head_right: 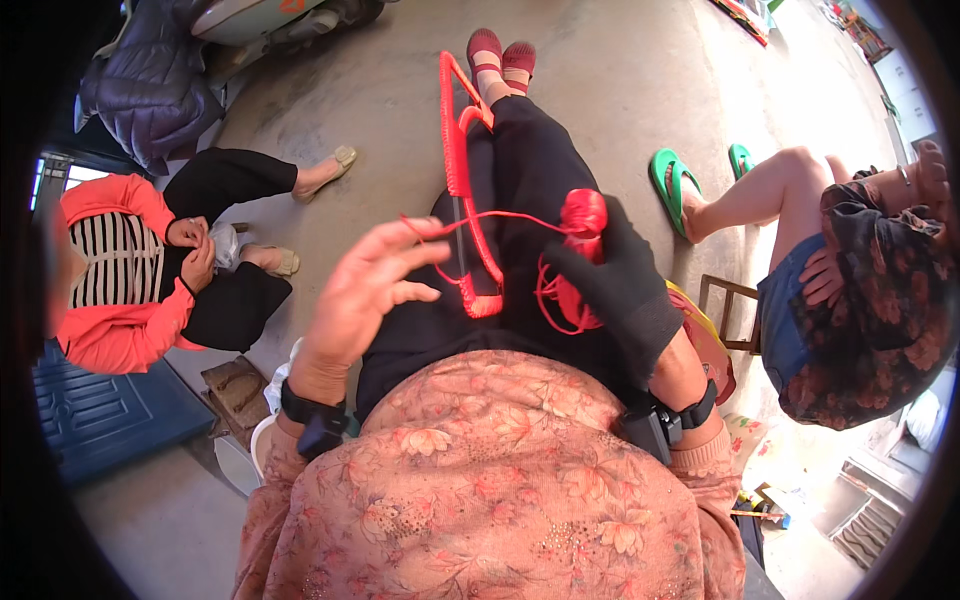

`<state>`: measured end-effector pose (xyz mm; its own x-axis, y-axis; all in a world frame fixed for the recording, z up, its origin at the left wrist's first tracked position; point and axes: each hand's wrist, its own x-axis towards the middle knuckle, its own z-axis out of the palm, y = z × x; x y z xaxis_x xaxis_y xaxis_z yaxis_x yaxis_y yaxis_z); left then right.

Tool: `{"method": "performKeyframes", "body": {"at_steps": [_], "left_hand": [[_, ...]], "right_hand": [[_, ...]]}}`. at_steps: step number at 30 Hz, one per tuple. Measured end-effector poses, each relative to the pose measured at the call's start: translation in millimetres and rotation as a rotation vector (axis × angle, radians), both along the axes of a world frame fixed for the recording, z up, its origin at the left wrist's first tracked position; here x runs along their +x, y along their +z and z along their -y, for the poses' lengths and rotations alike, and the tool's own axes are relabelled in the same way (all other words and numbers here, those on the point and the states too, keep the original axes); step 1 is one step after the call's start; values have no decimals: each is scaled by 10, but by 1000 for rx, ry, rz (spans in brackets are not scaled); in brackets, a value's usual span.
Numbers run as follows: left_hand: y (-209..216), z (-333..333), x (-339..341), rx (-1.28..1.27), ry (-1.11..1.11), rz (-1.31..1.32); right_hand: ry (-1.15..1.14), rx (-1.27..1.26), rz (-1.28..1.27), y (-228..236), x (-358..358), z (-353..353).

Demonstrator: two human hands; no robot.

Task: Wind a long red synthetic rope around a red plastic frame or spool.

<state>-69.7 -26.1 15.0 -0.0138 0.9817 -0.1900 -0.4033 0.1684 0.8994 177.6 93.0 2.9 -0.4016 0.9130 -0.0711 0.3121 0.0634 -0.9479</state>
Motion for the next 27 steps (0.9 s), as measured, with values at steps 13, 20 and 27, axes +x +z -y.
{"method": "performKeyframes", "body": {"at_steps": [13,20,27], "left_hand": [[-465,-9,250,-256,-40,-101],[-247,58,-181,-132,339,364],[824,235,-145,308,251,428]], "right_hand": [[556,208,214,-47,-373,66],[176,11,-63,223,-242,26],[319,588,-83,340,-673,-93]]}}
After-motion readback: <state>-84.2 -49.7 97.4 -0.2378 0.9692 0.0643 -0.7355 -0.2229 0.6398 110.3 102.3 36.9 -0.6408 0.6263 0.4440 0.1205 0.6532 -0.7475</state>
